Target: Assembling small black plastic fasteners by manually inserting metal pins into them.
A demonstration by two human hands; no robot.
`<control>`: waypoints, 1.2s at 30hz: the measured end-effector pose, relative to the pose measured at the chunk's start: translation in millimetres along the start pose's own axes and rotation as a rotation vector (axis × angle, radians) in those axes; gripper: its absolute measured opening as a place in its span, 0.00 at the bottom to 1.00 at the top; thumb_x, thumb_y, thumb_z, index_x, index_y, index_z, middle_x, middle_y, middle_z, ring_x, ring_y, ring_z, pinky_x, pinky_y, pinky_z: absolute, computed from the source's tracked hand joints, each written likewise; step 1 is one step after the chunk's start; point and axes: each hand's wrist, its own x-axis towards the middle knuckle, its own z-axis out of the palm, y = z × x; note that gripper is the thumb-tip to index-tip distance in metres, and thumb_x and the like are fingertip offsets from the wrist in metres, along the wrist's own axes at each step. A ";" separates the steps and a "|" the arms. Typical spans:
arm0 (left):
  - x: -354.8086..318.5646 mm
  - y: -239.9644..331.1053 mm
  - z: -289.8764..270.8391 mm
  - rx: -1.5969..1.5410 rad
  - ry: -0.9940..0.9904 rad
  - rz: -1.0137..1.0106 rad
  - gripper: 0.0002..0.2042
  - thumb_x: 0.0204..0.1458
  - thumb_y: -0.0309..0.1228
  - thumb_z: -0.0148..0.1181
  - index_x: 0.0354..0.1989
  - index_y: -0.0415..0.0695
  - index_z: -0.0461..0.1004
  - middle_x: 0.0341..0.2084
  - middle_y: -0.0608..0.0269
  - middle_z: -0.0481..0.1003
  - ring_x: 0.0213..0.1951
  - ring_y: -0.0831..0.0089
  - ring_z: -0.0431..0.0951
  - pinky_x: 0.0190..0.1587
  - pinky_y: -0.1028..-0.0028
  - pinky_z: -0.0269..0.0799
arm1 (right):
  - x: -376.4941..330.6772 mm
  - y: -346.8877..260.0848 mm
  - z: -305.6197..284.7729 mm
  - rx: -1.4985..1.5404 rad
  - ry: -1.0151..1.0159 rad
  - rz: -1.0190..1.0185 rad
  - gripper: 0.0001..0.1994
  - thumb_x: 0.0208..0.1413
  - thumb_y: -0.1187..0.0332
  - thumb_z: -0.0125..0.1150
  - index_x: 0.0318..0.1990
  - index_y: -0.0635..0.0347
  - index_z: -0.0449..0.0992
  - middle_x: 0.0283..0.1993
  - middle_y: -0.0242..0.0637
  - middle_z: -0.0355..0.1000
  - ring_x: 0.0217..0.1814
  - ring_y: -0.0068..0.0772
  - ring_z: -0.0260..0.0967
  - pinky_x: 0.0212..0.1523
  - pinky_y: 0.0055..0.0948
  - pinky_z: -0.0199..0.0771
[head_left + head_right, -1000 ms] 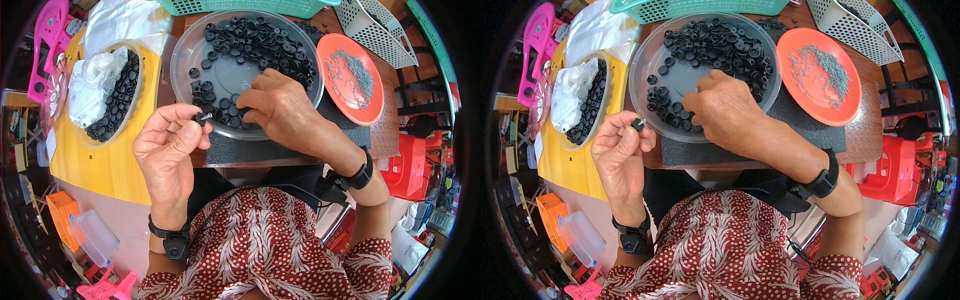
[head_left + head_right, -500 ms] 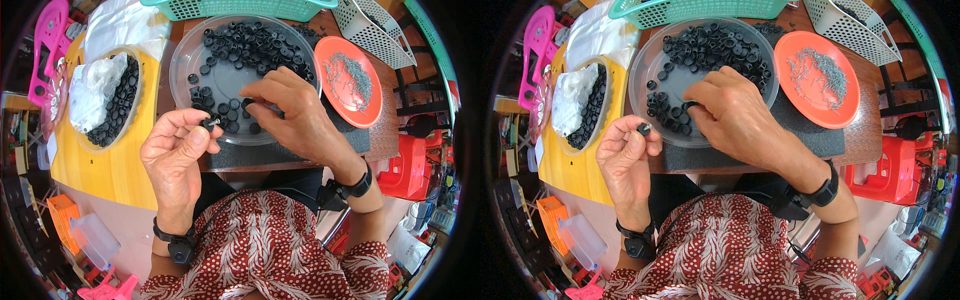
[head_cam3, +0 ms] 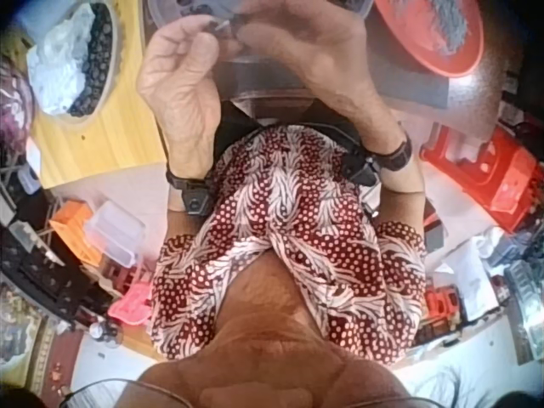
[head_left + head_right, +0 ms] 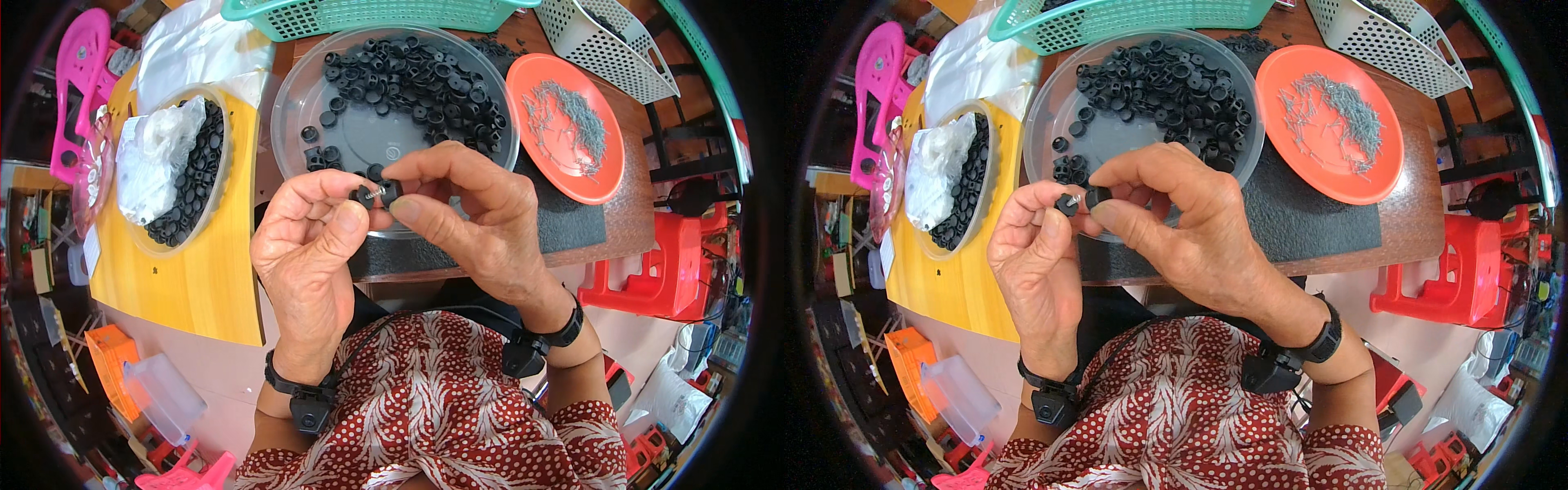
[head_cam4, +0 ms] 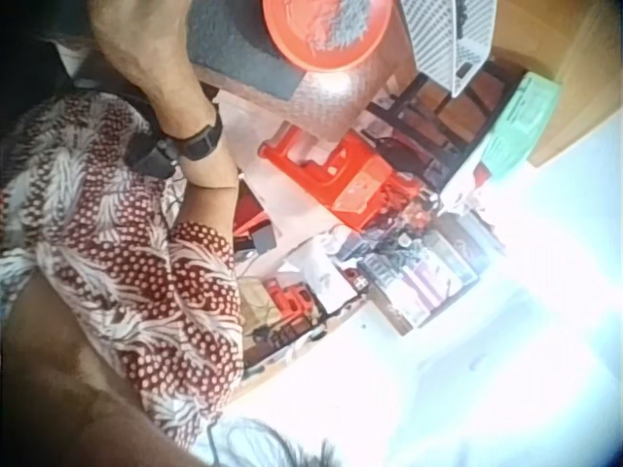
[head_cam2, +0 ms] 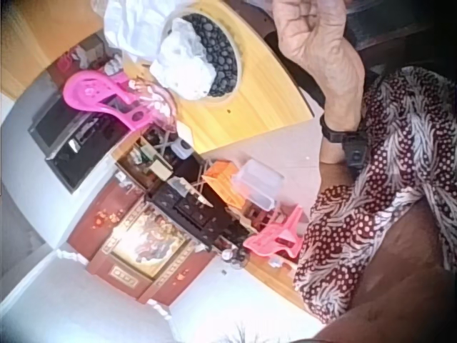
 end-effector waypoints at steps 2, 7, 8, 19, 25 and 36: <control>-0.6 -0.2 0.4 -0.014 0.015 0.001 0.10 0.48 0.24 0.60 0.37 0.34 0.69 0.33 0.56 0.75 0.34 0.74 0.75 0.41 0.74 0.74 | -0.8 -0.3 0.1 -0.009 -0.025 -0.035 0.09 0.46 0.74 0.61 0.38 0.64 0.74 0.30 0.33 0.70 0.29 0.21 0.65 0.29 0.20 0.66; -0.1 -0.8 3.3 -0.016 0.002 -0.009 0.10 0.47 0.24 0.61 0.37 0.35 0.69 0.33 0.56 0.75 0.34 0.74 0.75 0.41 0.75 0.73 | -6.3 6.6 5.2 0.042 0.050 -0.007 0.10 0.46 0.74 0.62 0.38 0.64 0.74 0.29 0.33 0.69 0.29 0.22 0.64 0.29 0.21 0.65; 0.5 -1.1 3.9 -0.021 -0.003 -0.020 0.11 0.47 0.24 0.61 0.37 0.35 0.69 0.33 0.55 0.75 0.34 0.74 0.75 0.41 0.76 0.72 | -7.8 8.0 8.1 0.092 0.121 0.025 0.11 0.46 0.74 0.62 0.38 0.64 0.74 0.29 0.34 0.68 0.29 0.22 0.64 0.29 0.21 0.65; -3.6 -4.0 6.1 0.008 -0.036 0.038 0.11 0.47 0.23 0.61 0.37 0.34 0.69 0.34 0.53 0.75 0.35 0.72 0.75 0.42 0.74 0.71 | -15.2 4.5 10.5 0.230 0.124 0.125 0.11 0.48 0.78 0.61 0.41 0.64 0.73 0.31 0.32 0.69 0.32 0.17 0.65 0.31 0.18 0.66; -5.5 -0.6 9.0 0.083 -0.034 0.039 0.12 0.46 0.25 0.62 0.37 0.34 0.69 0.33 0.54 0.74 0.34 0.72 0.74 0.40 0.75 0.71 | -13.8 3.0 3.1 0.538 0.104 0.201 0.11 0.48 0.81 0.58 0.41 0.67 0.73 0.34 0.33 0.72 0.38 0.18 0.68 0.38 0.19 0.70; -10.0 5.7 12.4 0.318 0.035 0.145 0.13 0.44 0.22 0.64 0.38 0.33 0.70 0.30 0.60 0.73 0.28 0.76 0.74 0.33 0.81 0.71 | -11.2 1.7 -4.5 0.784 -0.001 0.365 0.12 0.48 0.81 0.57 0.42 0.67 0.72 0.38 0.37 0.74 0.39 0.22 0.71 0.38 0.19 0.71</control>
